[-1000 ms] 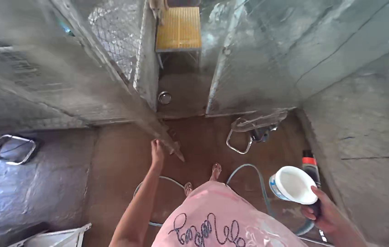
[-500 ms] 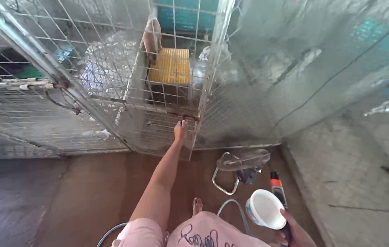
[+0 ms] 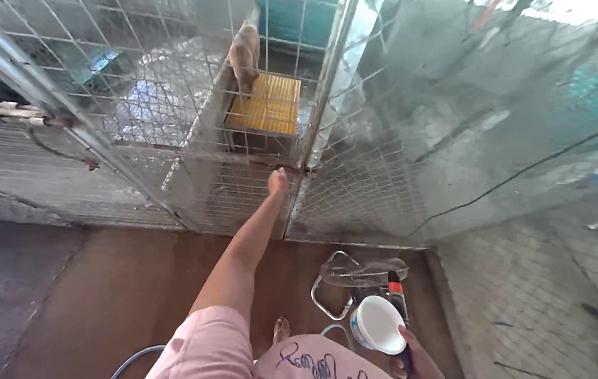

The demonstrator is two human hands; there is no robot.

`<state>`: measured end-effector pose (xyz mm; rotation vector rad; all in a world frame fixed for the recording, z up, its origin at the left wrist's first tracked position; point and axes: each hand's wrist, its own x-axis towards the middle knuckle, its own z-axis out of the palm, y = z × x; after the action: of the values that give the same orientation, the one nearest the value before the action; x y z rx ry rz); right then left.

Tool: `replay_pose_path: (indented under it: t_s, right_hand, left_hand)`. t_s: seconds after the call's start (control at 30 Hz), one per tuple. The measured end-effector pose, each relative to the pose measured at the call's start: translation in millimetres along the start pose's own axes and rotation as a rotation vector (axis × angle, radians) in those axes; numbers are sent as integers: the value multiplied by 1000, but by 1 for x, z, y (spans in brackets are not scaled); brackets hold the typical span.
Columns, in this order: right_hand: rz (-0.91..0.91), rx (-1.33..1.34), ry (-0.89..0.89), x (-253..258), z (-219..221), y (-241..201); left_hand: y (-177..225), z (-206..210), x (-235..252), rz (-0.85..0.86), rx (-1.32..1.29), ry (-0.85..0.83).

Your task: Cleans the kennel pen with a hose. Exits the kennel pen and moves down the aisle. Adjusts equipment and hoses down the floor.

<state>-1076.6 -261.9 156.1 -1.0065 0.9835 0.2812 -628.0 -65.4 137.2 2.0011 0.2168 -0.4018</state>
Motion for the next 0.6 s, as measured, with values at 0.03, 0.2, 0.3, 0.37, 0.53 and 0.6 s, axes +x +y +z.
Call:
replay_pose_path:
  t_s: [0.03, 0.2, 0.3, 0.37, 0.53, 0.6]
  right_hand:
    - [2, -6, -29, 6, 2, -3]
    - [16, -33, 7, 25, 33, -18]
    - [-3, -56, 12, 37, 67, -26]
    - [-13, -52, -20, 51, 94, -30]
    - [42, -326, -122, 77, 178, -20]
    - [54, -483, -177, 82, 217, -5]
  left_hand:
    - [5, 10, -5, -3, -33, -38]
    - [-22, 24, 13, 101, 48, -135]
    - [-68, 5, -38, -10, -76, -324]
    - [-107, -12, -98, -148, -306, -587]
    - [-182, -55, -225, -83, -790, -712]
    - [-198, -78, -248, -123, -908, -530]
